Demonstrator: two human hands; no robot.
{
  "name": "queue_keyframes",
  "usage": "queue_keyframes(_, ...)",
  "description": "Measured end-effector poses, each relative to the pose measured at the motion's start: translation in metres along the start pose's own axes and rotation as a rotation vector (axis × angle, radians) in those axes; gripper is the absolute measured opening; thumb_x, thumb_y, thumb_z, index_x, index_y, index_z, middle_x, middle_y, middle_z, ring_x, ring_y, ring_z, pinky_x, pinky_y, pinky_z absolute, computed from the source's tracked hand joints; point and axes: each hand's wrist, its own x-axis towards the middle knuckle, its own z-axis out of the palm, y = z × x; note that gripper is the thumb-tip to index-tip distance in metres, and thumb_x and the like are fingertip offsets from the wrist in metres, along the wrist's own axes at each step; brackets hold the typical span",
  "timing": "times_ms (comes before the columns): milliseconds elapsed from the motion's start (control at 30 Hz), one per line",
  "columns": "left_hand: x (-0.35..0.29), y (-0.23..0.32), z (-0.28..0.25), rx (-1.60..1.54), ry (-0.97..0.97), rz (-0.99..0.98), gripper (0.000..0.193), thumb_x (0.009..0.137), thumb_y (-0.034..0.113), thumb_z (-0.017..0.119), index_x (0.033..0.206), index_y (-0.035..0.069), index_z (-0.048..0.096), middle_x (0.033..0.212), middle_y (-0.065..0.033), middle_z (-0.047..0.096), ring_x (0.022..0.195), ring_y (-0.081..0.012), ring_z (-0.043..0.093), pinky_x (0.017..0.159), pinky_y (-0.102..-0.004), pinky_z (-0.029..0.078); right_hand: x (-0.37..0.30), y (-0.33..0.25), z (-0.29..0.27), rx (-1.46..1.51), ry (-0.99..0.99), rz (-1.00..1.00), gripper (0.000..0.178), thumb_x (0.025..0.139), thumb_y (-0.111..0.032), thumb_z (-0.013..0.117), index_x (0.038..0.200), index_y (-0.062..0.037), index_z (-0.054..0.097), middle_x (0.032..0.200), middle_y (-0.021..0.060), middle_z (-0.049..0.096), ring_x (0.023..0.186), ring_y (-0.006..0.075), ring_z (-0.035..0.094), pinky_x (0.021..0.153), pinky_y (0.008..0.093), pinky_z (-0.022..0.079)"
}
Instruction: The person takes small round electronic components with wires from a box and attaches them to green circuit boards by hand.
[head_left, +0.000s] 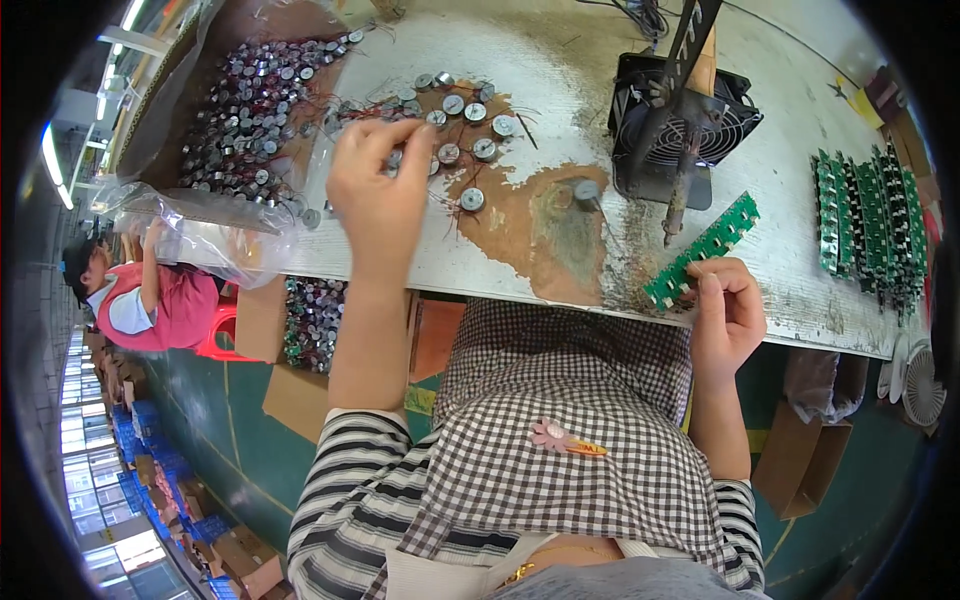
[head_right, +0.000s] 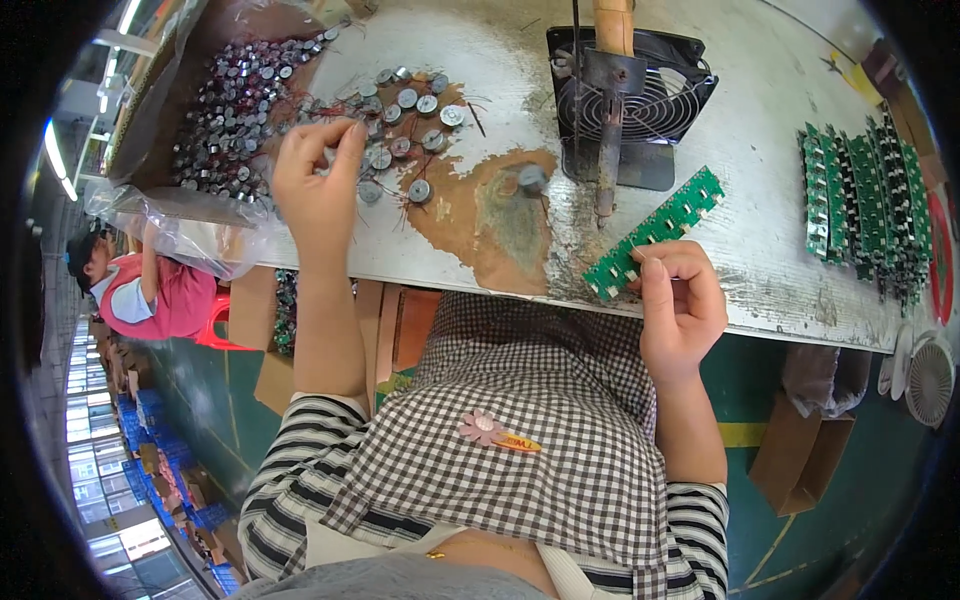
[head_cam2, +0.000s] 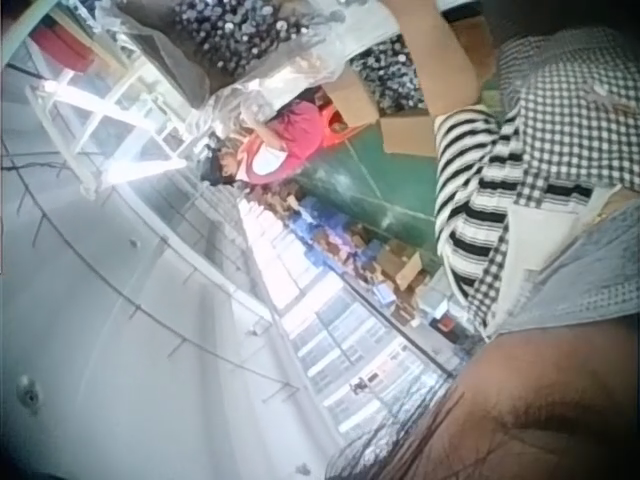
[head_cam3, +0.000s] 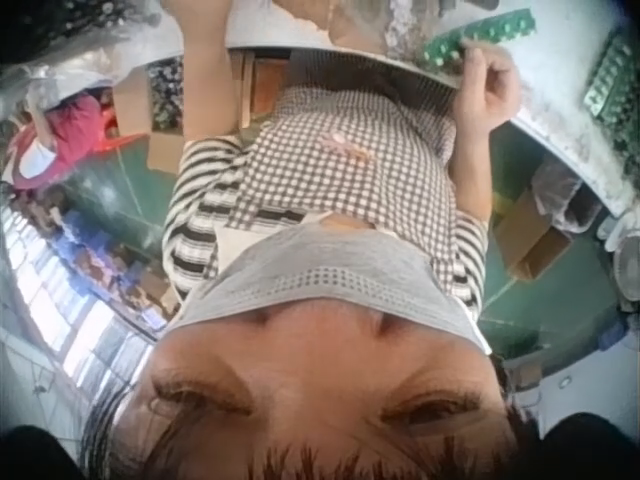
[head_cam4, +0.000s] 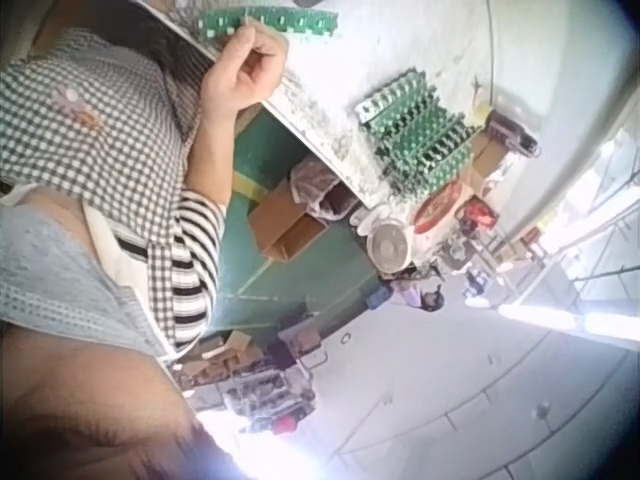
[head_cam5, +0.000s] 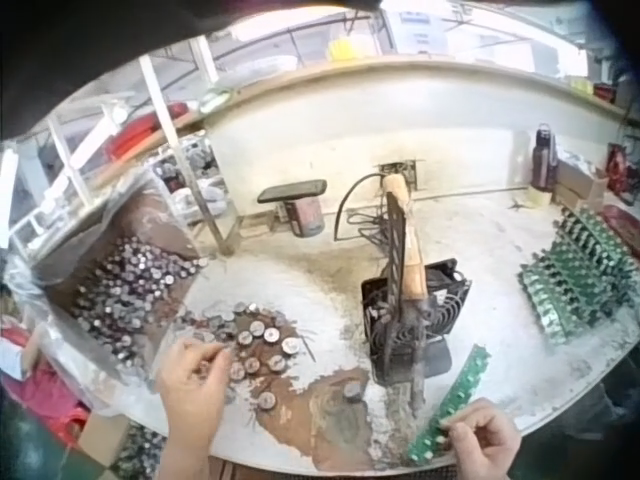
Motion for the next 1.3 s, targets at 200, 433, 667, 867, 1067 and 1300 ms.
queue_keyframes(200, -0.002, -0.04, 0.018, 0.277, -0.17, 0.109, 0.019, 0.076, 0.022, 0.069, 0.082, 0.004, 0.07, 0.079, -0.0113, 0.058, 0.079, -0.0284, 0.055, 0.07, -0.038, 0.044, 0.002, -0.002, 0.004, -0.029, -0.013, 0.008, 0.008, 0.09, 0.001, 0.053, 0.082, 0.0017, 0.052, 0.093, 0.0133, 0.059, 0.068, 0.0077, 0.05, 0.06, 0.019, 0.041)
queue_keyframes(433, -0.005, -0.042, 0.037, 0.293, -0.272, 0.283, 0.018, 0.076, 0.018, 0.07, 0.084, 0.002, 0.069, 0.081, -0.0103, 0.06, 0.072, -0.0252, 0.057, 0.065, -0.0349, 0.045, 0.0, 0.002, 0.003, -0.022, -0.001, -0.006, 0.008, 0.089, 0.003, 0.054, 0.082, 0.0015, 0.052, 0.093, 0.0132, 0.059, 0.066, 0.0071, 0.048, 0.059, 0.019, 0.04)
queue_keyframes(667, 0.004, -0.029, 0.012, 0.017, -0.306, 0.106, 0.015, 0.077, 0.016, 0.07, 0.086, 0.003, 0.07, 0.078, -0.0079, 0.059, 0.072, -0.0227, 0.058, 0.065, -0.0323, 0.045, 0.001, 0.003, 0.003, -0.031, -0.014, -0.011, 0.008, 0.088, 0.004, 0.054, 0.081, 0.0017, 0.052, 0.093, 0.0135, 0.06, 0.067, 0.0072, 0.048, 0.058, 0.0187, 0.04)
queue_keyframes(867, 0.027, -0.047, 0.003, 0.05, -0.155, 0.137, 0.018, 0.075, 0.012, 0.071, 0.091, 0.004, 0.069, 0.077, -0.0091, 0.061, 0.068, -0.022, 0.06, 0.063, -0.0314, 0.046, 0.0, 0.004, 0.002, -0.061, -0.011, -0.022, 0.008, 0.088, 0.004, 0.054, 0.08, 0.0019, 0.052, 0.092, 0.0132, 0.06, 0.066, 0.0072, 0.048, 0.058, 0.0185, 0.039)
queue_keyframes(1067, 0.03, -0.057, 0.032, -0.093, 0.026, 0.073, 0.011, 0.077, 0.012, 0.07, 0.082, 0.002, 0.069, 0.08, -0.0085, 0.061, 0.071, -0.0172, 0.058, 0.063, -0.0288, 0.045, -0.001, 0.004, 0.004, -0.054, -0.009, -0.028, 0.008, 0.088, 0.004, 0.054, 0.08, 0.0018, 0.051, 0.092, 0.0128, 0.059, 0.066, 0.0072, 0.047, 0.058, 0.0184, 0.039)
queue_keyframes(1300, 0.045, -0.017, 0.018, -0.481, 0.314, 0.21, 0.014, 0.09, 0.007, 0.058, 0.098, -0.003, 0.064, 0.087, -0.0063, 0.063, 0.079, -0.013, 0.06, 0.071, -0.0232, 0.048, -0.002, -0.001, 0.004, 0.028, -0.034, -0.008, 0.006, 0.087, 0.004, 0.052, 0.082, 0.0026, 0.05, 0.098, 0.0145, 0.057, 0.068, 0.0089, 0.052, 0.061, 0.0201, 0.044)
